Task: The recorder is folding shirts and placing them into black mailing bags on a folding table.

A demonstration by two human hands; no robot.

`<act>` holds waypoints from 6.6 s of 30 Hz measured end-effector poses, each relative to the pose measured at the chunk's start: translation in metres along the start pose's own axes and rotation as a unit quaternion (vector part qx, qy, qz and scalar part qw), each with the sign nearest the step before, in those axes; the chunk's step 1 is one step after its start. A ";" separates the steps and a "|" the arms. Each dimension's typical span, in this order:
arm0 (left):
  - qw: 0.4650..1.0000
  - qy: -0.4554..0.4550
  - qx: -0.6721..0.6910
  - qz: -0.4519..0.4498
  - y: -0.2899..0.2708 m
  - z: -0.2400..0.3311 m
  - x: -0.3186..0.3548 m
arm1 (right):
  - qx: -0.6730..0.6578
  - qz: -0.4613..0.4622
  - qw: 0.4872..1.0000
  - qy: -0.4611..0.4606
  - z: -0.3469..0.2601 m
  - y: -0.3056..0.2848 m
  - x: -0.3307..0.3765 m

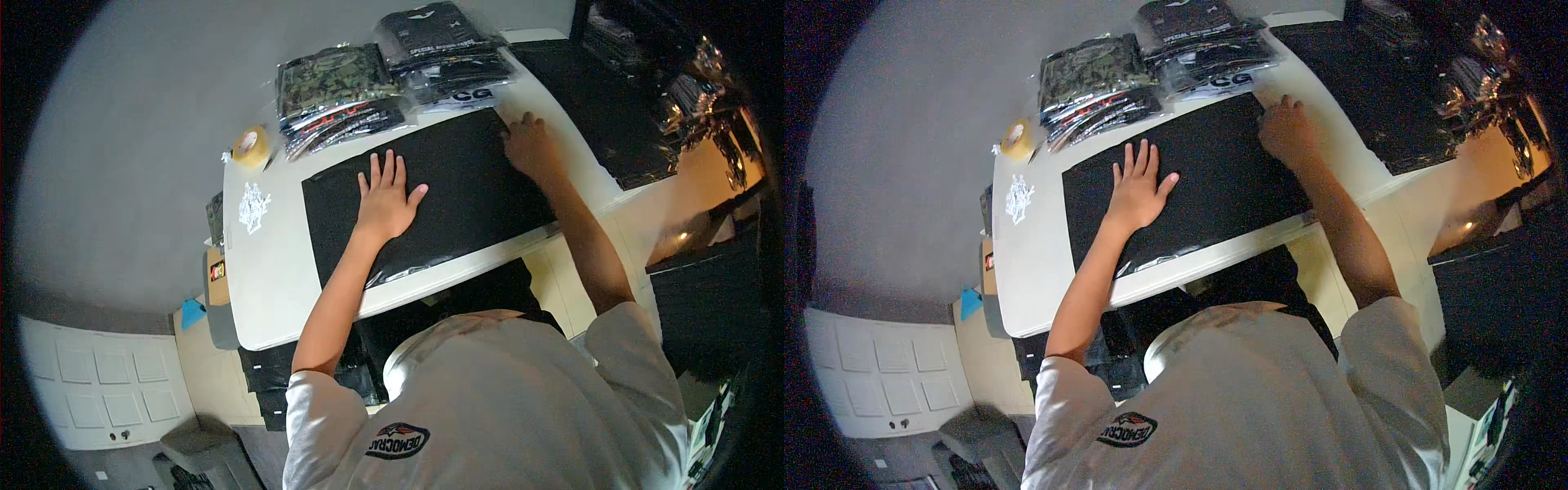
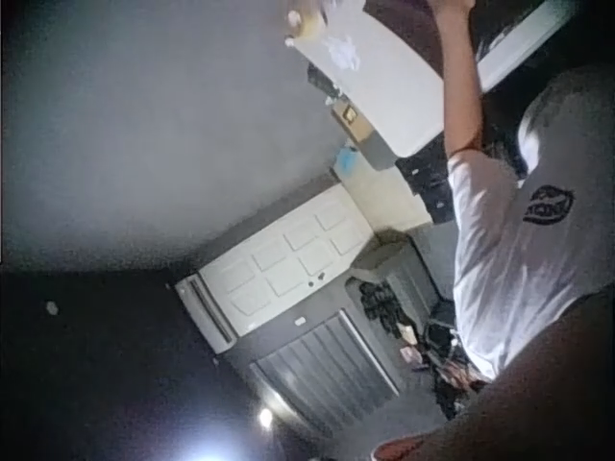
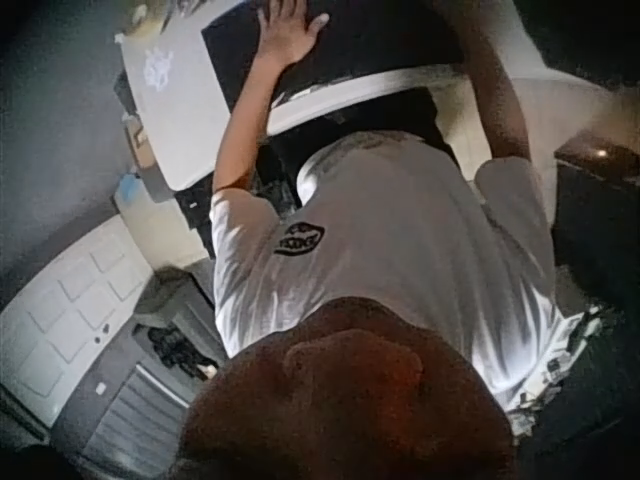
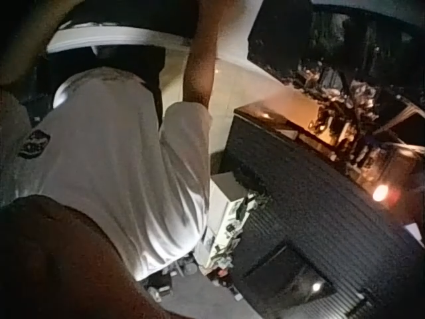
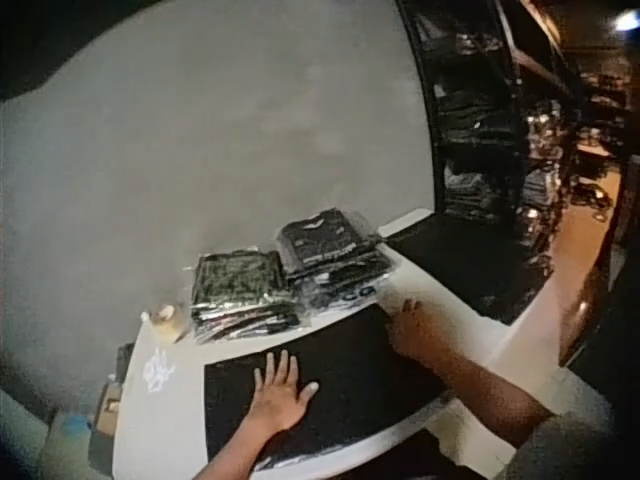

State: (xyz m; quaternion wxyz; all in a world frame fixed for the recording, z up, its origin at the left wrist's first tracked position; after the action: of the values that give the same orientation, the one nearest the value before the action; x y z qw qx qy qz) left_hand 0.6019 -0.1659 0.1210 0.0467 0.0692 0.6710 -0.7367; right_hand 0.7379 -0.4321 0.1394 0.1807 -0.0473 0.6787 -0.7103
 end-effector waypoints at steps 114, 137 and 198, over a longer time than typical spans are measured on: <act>0.962 0.241 0.127 0.008 0.021 0.083 -0.092 | -0.199 0.116 0.959 -0.166 -0.056 -0.030 0.153; 0.967 0.223 0.123 0.028 0.025 0.093 -0.086 | -0.198 0.080 0.958 -0.191 -0.048 -0.039 0.154; 0.920 0.329 0.209 0.042 0.007 0.081 -0.073 | -0.180 0.201 0.955 -0.125 -0.053 -0.010 0.100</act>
State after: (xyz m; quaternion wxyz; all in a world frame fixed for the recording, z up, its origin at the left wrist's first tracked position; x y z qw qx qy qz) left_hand 0.6719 -0.2492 0.1335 -0.1619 0.3441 0.4755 -0.7933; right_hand 0.6264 -0.4142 0.1274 0.3919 -0.0297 0.7628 -0.5135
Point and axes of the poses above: each hand's wrist, its own x-axis away from the middle knuckle, its own y-axis out of the palm, z = x × y, the point moved 4 cm from there along -x, towards the middle knuckle, and after that the axes turned 8 degrees about z, right-handed, at the moved point
